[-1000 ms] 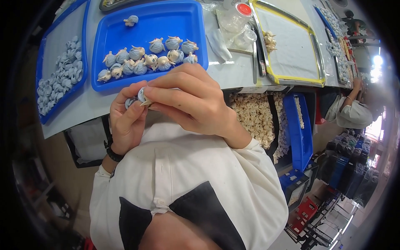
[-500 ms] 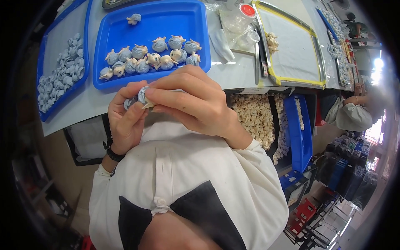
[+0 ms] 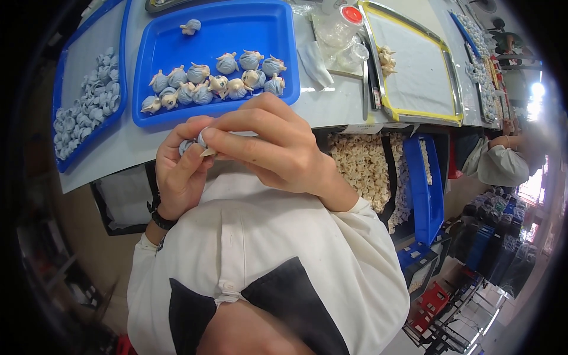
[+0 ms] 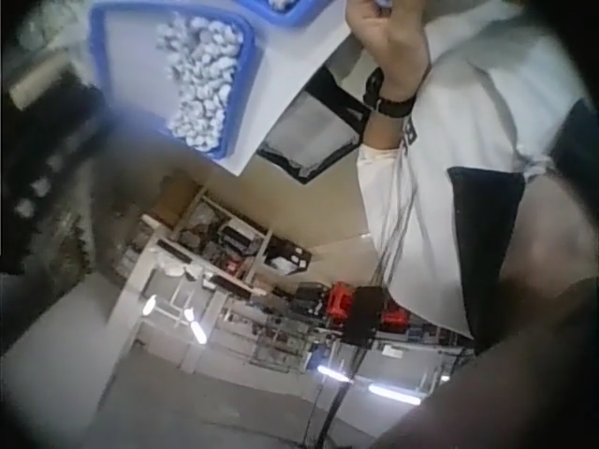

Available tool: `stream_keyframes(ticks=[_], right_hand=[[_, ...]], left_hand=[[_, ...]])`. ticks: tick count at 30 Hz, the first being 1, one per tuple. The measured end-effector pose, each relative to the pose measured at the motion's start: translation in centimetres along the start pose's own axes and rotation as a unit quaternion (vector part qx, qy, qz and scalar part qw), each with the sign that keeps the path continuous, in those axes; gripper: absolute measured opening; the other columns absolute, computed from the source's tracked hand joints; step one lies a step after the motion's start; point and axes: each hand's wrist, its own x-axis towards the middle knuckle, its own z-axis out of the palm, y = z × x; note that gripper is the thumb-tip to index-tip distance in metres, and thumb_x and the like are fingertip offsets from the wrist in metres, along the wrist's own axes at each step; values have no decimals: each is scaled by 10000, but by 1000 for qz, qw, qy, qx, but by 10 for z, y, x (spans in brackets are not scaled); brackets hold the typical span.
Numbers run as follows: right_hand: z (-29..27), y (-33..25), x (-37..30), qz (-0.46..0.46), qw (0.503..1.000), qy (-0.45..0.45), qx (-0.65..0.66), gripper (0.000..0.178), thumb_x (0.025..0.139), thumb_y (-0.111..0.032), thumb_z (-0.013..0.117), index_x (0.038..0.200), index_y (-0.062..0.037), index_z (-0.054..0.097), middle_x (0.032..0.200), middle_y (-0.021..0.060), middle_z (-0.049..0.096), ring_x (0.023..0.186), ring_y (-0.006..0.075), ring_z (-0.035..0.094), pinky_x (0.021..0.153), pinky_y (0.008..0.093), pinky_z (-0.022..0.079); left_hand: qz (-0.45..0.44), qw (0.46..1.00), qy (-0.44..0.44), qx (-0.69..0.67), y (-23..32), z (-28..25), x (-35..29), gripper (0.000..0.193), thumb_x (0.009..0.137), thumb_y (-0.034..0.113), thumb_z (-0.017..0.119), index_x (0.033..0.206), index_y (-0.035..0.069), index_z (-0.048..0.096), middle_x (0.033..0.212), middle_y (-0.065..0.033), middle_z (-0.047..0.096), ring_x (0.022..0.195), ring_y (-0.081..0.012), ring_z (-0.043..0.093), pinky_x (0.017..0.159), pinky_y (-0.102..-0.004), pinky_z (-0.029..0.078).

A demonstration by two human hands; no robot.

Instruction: The person assembles small plastic figurines by hand, securing the assembly parts with glue from a bottle.

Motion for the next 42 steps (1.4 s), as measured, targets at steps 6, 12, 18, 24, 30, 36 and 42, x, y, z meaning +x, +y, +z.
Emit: stream_keyframes(ticks=[6, 12, 18, 24, 30, 36, 42], right_hand=[[5, 1, 0, 10, 1000, 2, -1, 360, 629, -159, 689, 961, -32, 635, 863, 90, 597, 700, 206, 524, 599, 276, 433], [15, -12, 2, 52, 997, 13, -61, 533, 565, -322, 706, 989, -10, 620, 884, 85, 538, 727, 219, 504, 624, 294, 417], [34, -3, -15, -36, 985, 109, -127, 428, 613, -238, 628, 969, -1, 612, 841, 46, 503, 693, 181, 482, 585, 281, 355], [25, -2, -8, 29, 991, 70, -112, 487, 765, -411, 538, 1018, 2, 589, 862, 66, 504, 740, 203, 478, 652, 310, 349], [18, -7, -2, 59, 990, -31, -124, 580, 808, -500, 453, 1019, 27, 570, 906, 117, 516, 797, 246, 495, 743, 346, 366], [15, -3, -5, 79, 994, -56, -56, 402, 790, -380, 515, 880, 7, 580, 833, 113, 541, 756, 249, 507, 738, 347, 362], [-6, 24, 8, 147, 984, 71, -66, 260, 720, -237, 592, 851, -16, 550, 822, 107, 558, 765, 258, 517, 746, 366, 354]], left_hand=[[13, 1000, 3, -24, 0, 0, -1, 244, 826, 90, 555, 1044, -17, 531, 1062, -87, 516, 823, -88, 509, 642, -207, 461], [-31, 991, -12, -127, -2, -8, -3, 197, 860, 128, 520, 986, -21, 547, 1012, -81, 536, 768, -83, 526, 644, -199, 449], [13, 999, -15, 45, 1, 4, -2, 185, 872, 141, 504, 888, -30, 572, 984, -74, 534, 780, -74, 514, 665, -194, 420], [-79, 996, -32, -11, -3, -1, -2, 171, 863, 176, 525, 842, 7, 539, 920, -40, 526, 706, -55, 465, 614, -175, 375], [-43, 998, -18, -47, -7, 4, -2, 197, 850, 222, 551, 800, 36, 510, 796, -6, 492, 616, -26, 395, 520, -170, 295], [-149, 986, -76, -23, 0, -7, -2, 222, 858, 248, 534, 809, 33, 510, 793, 0, 487, 601, -26, 394, 503, -164, 287], [-69, 990, 35, -115, -2, 17, 4, 322, 924, 285, 321, 1047, 15, 447, 876, -118, 495, 546, -100, 458, 458, -178, 323]])
